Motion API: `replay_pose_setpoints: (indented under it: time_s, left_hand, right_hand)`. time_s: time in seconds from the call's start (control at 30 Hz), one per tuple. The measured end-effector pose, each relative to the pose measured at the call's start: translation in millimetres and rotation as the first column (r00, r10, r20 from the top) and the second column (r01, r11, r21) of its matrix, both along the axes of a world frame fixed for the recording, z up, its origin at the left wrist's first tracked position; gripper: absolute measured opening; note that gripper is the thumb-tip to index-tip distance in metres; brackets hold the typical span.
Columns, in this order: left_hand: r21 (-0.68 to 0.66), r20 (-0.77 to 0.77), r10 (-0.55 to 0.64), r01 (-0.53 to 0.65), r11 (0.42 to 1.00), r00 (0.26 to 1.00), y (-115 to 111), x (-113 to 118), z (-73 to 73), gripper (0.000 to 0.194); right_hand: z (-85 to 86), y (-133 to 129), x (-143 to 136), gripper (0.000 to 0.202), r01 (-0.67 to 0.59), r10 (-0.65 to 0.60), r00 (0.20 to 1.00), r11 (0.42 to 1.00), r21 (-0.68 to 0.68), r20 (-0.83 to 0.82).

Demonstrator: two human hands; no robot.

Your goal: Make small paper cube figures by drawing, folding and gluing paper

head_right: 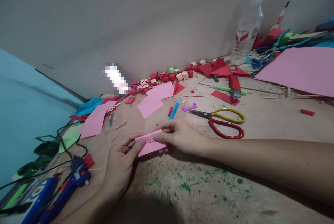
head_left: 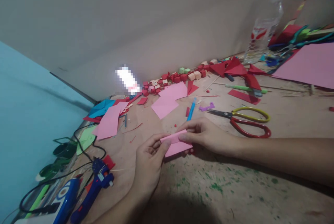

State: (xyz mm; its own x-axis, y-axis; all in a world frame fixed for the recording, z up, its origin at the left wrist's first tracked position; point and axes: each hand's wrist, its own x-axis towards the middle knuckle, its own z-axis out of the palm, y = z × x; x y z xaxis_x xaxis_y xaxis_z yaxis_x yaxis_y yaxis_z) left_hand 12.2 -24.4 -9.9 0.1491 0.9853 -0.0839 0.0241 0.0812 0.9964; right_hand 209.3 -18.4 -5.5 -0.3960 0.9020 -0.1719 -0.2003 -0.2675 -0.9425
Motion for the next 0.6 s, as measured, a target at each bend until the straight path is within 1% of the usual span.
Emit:
replay_pose_setpoints:
  time_s: [0.13,0.27,0.5,0.6]
  left_hand:
    - [-0.028,0.019,0.003,-0.003,1.0,1.0,0.6,0.7,0.8,0.038]
    - [-0.059,0.049,0.012,-0.009,0.998,0.999,0.0,1.5,1.9,0.039]
    - [-0.05,0.064,-0.007,0.01,0.999,0.998,-0.8,0.9,1.4,0.037]
    - [-0.04,0.067,-0.006,0.009,0.999,0.998,0.6,1.6,1.9,0.033]
  right_hand:
    - [3.6,0.2,0.8,0.032,-0.002,0.002,1.0,1.0,0.027,0.011]
    - [6.1,0.7,0.0,0.04,-0.001,0.001,1.0,1.0,0.018,-0.026]
    - [-3.2,0.5,-2.8,0.036,0.025,-0.025,0.997,1.0,0.0,-0.067]
    - [-4.2,-0.2,-2.7,0.033,0.023,-0.023,0.997,1.0,-0.007,-0.076]
